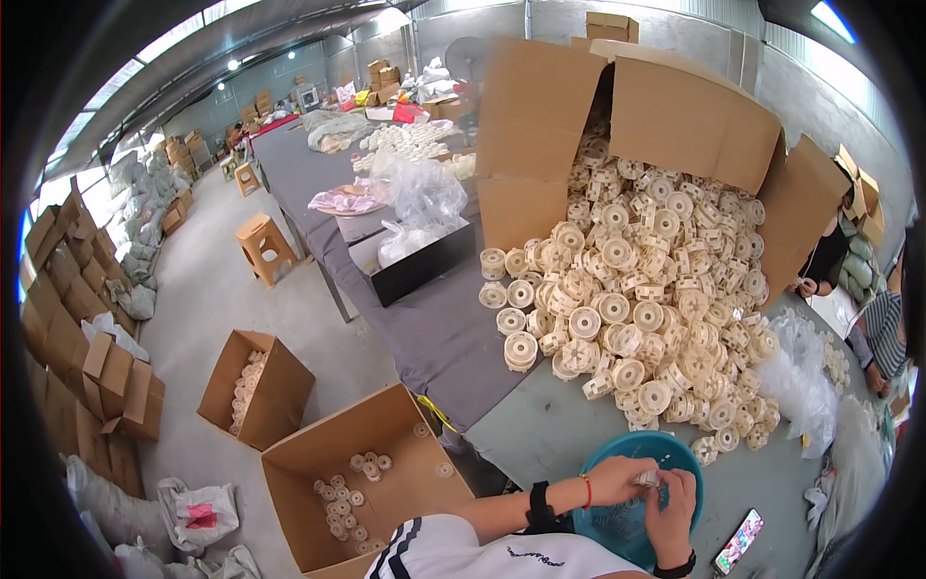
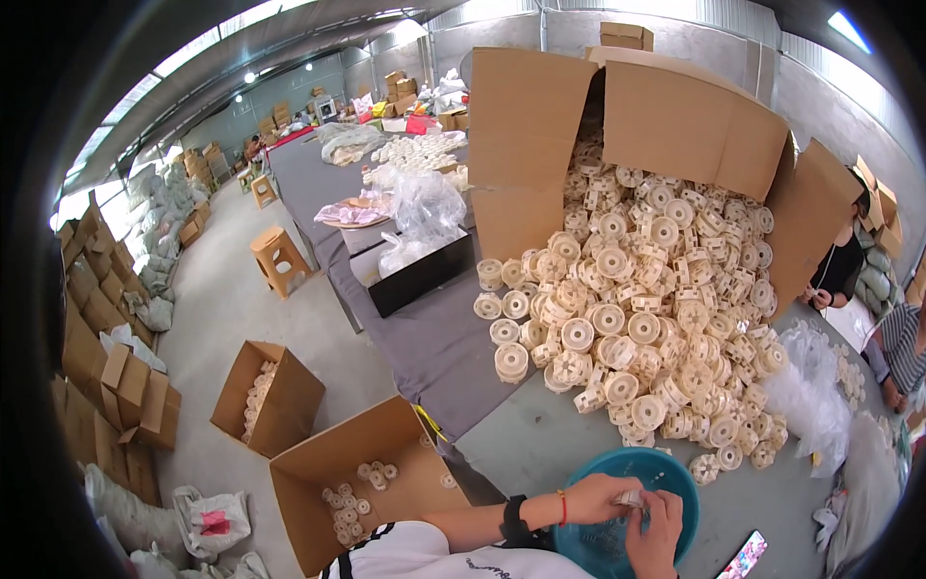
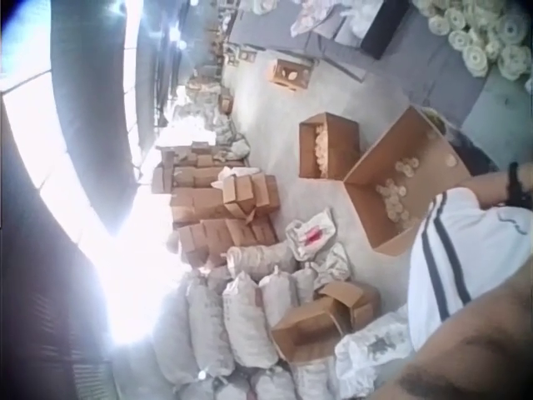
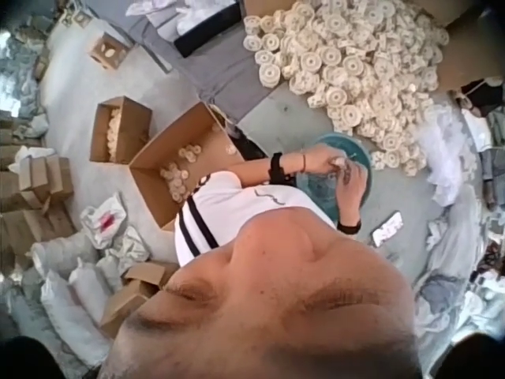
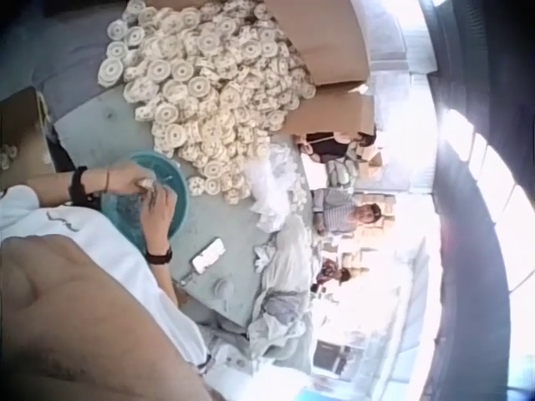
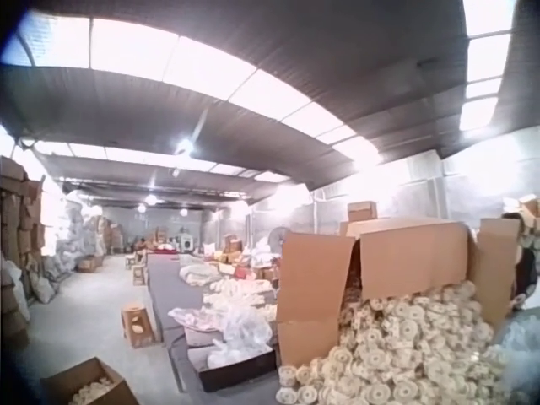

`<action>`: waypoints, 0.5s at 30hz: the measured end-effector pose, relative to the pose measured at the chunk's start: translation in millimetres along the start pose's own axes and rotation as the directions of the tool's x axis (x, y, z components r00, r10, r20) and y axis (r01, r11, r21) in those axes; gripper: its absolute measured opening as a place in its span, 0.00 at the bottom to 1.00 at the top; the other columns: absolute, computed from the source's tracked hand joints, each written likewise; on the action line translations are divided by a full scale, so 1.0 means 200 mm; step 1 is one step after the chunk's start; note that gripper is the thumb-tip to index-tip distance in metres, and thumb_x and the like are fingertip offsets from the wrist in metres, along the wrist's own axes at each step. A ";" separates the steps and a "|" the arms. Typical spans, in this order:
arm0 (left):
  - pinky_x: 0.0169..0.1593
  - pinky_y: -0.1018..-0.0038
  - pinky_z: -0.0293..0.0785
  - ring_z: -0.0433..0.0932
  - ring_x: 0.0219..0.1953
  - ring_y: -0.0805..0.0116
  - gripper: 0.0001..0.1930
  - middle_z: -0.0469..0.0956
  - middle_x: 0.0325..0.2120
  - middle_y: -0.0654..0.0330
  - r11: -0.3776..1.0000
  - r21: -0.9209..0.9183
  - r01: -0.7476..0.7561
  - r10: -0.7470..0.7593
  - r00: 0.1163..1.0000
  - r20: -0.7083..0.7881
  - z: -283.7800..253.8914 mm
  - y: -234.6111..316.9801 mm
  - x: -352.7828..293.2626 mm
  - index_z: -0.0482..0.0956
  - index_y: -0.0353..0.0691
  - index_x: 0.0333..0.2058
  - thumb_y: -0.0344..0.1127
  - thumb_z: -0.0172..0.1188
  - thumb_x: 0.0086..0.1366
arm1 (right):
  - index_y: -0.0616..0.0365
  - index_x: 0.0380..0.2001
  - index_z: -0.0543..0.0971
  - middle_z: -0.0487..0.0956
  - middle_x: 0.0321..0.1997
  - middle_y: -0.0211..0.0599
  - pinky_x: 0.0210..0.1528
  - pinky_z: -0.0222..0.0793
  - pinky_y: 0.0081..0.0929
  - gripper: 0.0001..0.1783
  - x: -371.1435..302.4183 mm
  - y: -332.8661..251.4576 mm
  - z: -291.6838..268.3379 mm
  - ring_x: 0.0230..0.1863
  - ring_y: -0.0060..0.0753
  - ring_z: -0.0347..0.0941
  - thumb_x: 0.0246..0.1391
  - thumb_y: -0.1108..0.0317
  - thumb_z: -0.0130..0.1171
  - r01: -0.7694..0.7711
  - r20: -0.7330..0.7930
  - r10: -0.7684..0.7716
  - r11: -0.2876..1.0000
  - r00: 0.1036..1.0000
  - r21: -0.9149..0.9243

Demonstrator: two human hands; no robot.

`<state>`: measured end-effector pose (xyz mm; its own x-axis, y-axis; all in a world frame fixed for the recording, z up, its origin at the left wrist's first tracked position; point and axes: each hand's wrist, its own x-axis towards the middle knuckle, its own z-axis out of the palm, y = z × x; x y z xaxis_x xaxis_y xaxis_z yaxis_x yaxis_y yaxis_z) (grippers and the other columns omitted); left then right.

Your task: Assembling small plastic components by inserting springs and snapping parts together.

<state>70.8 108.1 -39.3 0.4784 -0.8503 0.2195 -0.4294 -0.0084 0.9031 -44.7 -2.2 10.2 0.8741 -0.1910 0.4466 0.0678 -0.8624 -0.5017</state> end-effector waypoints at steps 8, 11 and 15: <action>0.37 0.70 0.71 0.76 0.35 0.61 0.18 0.76 0.32 0.57 0.992 -0.078 0.100 -0.096 0.994 0.053 0.06 -0.02 0.04 0.70 0.44 0.43 0.33 0.62 0.52 | 0.62 0.34 0.71 0.67 0.33 0.43 0.36 0.65 0.31 0.14 -0.02 0.02 -0.03 0.33 0.41 0.67 0.39 0.81 0.55 -0.112 0.014 0.111 0.986 0.994 0.125; 0.39 0.75 0.71 0.75 0.38 0.70 0.21 0.74 0.38 0.60 0.942 -0.315 0.118 -0.072 0.985 0.154 0.05 -0.06 0.02 0.68 0.40 0.46 0.35 0.63 0.54 | 0.62 0.31 0.70 0.66 0.31 0.42 0.32 0.66 0.27 0.10 -0.05 0.09 -0.01 0.30 0.36 0.68 0.41 0.80 0.56 -0.160 -0.045 0.175 0.959 0.983 0.234; 0.47 0.74 0.71 0.73 0.42 0.72 0.18 0.72 0.42 0.61 0.411 -0.809 0.420 -0.189 0.907 0.375 0.01 -0.05 0.01 0.66 0.39 0.47 0.37 0.57 0.61 | 0.63 0.31 0.68 0.68 0.31 0.35 0.30 0.68 0.20 0.07 -0.09 0.22 0.02 0.29 0.24 0.69 0.48 0.79 0.54 -0.317 0.032 0.360 0.772 0.933 0.551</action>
<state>74.5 104.5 -49.7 0.2279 -0.9675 -0.1100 0.6445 0.0652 0.7618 -55.7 -33.9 -23.5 0.8548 -0.4734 0.2124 0.0404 -0.3473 -0.9369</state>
